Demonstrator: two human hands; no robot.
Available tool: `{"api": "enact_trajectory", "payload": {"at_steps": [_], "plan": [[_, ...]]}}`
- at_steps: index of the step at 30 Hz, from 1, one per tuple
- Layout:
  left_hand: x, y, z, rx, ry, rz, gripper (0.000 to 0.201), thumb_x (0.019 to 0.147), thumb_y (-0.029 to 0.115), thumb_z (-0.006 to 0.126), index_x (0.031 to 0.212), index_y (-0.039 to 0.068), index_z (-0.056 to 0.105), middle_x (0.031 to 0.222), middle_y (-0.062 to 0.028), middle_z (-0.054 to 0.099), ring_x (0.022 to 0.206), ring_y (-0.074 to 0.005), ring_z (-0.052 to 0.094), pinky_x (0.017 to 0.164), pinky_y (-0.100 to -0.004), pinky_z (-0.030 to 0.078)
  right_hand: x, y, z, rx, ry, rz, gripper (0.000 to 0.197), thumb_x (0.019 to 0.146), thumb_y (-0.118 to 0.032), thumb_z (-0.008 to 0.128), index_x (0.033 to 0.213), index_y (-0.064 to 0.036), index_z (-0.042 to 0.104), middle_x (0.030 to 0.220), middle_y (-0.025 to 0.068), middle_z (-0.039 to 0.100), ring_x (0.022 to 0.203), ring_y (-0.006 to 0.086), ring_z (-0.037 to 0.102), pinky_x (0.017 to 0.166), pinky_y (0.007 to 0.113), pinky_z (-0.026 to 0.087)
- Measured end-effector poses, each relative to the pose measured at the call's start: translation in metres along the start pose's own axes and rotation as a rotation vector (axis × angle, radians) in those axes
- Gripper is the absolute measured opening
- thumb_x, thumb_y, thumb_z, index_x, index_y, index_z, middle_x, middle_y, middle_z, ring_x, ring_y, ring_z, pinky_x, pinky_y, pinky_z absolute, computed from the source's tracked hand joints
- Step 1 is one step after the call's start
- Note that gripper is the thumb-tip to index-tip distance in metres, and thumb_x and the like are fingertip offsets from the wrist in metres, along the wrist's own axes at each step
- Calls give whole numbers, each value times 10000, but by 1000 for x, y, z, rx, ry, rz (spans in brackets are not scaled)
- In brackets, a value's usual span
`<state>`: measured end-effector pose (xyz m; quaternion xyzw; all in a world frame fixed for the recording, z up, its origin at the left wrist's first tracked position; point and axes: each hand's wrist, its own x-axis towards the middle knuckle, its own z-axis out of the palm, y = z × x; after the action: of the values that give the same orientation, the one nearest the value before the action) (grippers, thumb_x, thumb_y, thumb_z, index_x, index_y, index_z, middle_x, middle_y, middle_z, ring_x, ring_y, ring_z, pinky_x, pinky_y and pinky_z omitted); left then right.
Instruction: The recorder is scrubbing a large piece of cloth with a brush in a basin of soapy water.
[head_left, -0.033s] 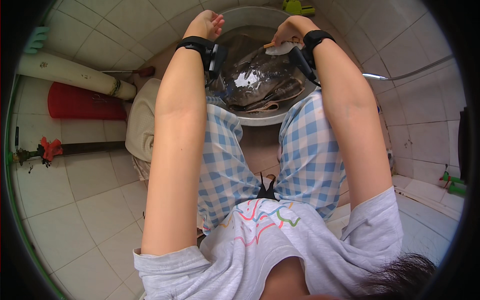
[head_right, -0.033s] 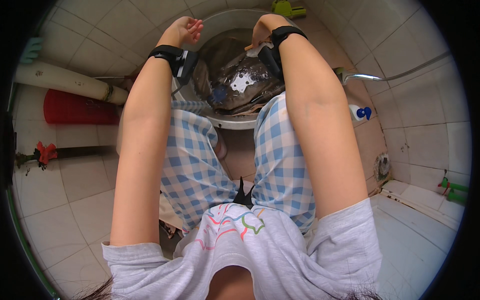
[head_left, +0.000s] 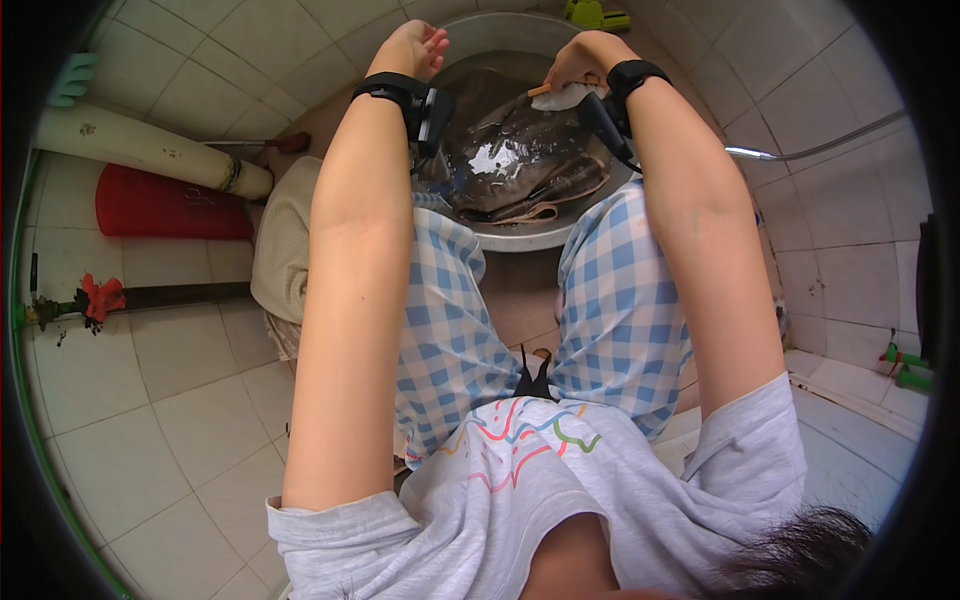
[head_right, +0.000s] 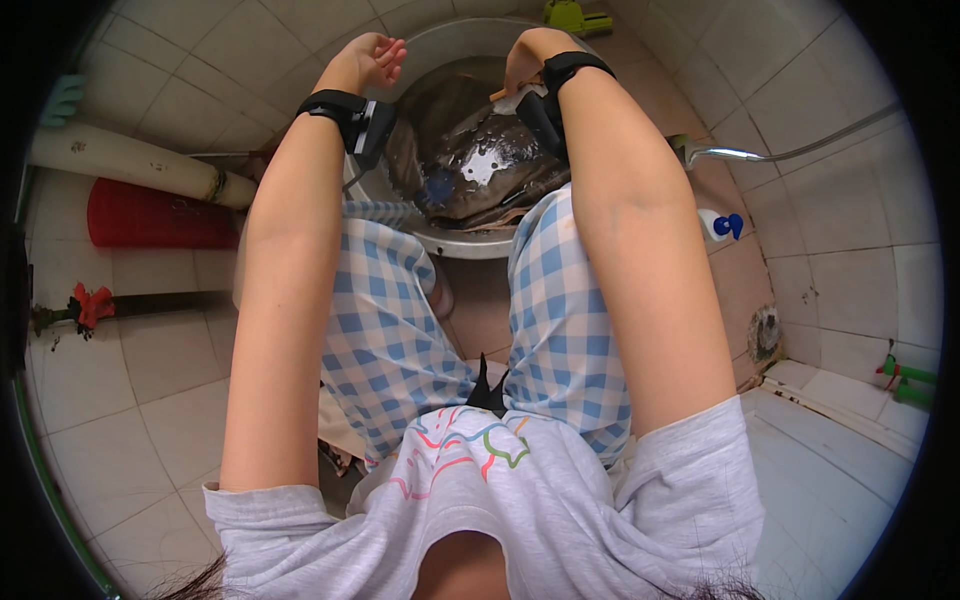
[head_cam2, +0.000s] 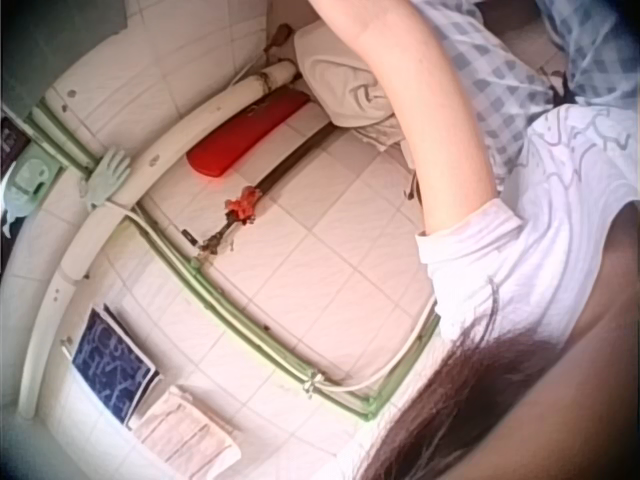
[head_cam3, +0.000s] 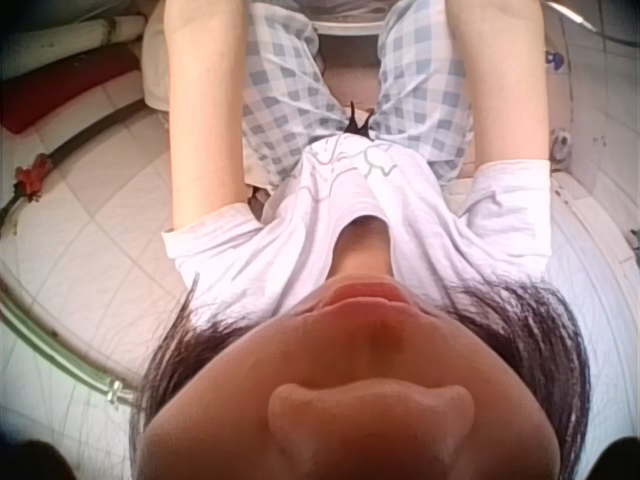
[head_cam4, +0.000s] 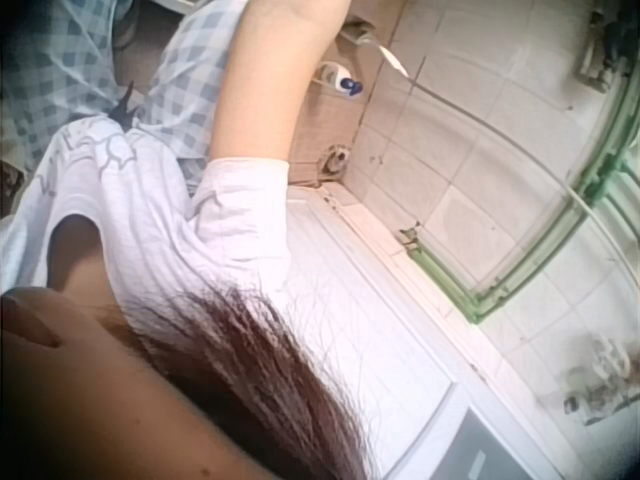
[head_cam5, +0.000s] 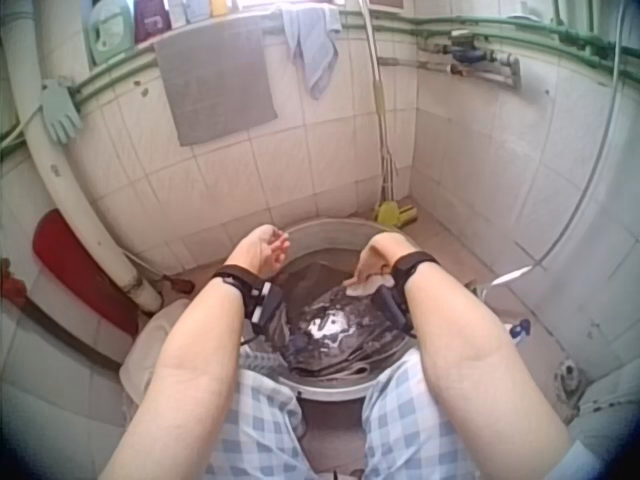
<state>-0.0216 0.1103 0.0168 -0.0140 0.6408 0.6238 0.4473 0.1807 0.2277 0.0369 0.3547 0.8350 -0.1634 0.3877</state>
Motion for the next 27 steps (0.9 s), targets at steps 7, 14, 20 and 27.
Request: {"api": "enact_trajectory", "payload": {"at_steps": [7, 14, 20, 27], "plan": [[0, -2, -1, 14, -9, 10, 134, 879, 97, 451, 965, 41, 536, 822, -40, 668, 689, -142, 613, 639, -315, 416, -8, 0, 5, -31, 146, 10, 357, 791, -430, 630, 998, -145, 690, 917, 69, 656, 760, 199, 624, 712, 358, 493], [-2, -4, 2, 69, -7, 32, 132, 884, 114, 454, 966, 53, 537, 831, -28, 676, 693, -132, 612, 636, -306, 416, -28, -5, 3, -4, 146, 50, 358, 803, -433, 621, 993, -138, 690, 894, 71, 651, 770, 202, 622, 723, 368, 491], [-3, -2, 2, 72, 13, 12, 135, 884, 115, 452, 971, 59, 537, 834, -24, 675, 685, -129, 608, 624, -307, 415, -25, -5, 4, 13, 162, 63, 378, 803, -438, 615, 990, -116, 684, 906, 78, 647, 778, 210, 619, 731, 368, 487], [-5, -2, 1, 71, 7, 15, 131, 885, 111, 449, 968, 60, 536, 829, -24, 673, 682, -128, 607, 615, -307, 410, -27, -5, 4, 9, 175, 58, 397, 799, -451, 616, 992, -110, 681, 907, 85, 645, 779, 213, 618, 725, 376, 485]]}}
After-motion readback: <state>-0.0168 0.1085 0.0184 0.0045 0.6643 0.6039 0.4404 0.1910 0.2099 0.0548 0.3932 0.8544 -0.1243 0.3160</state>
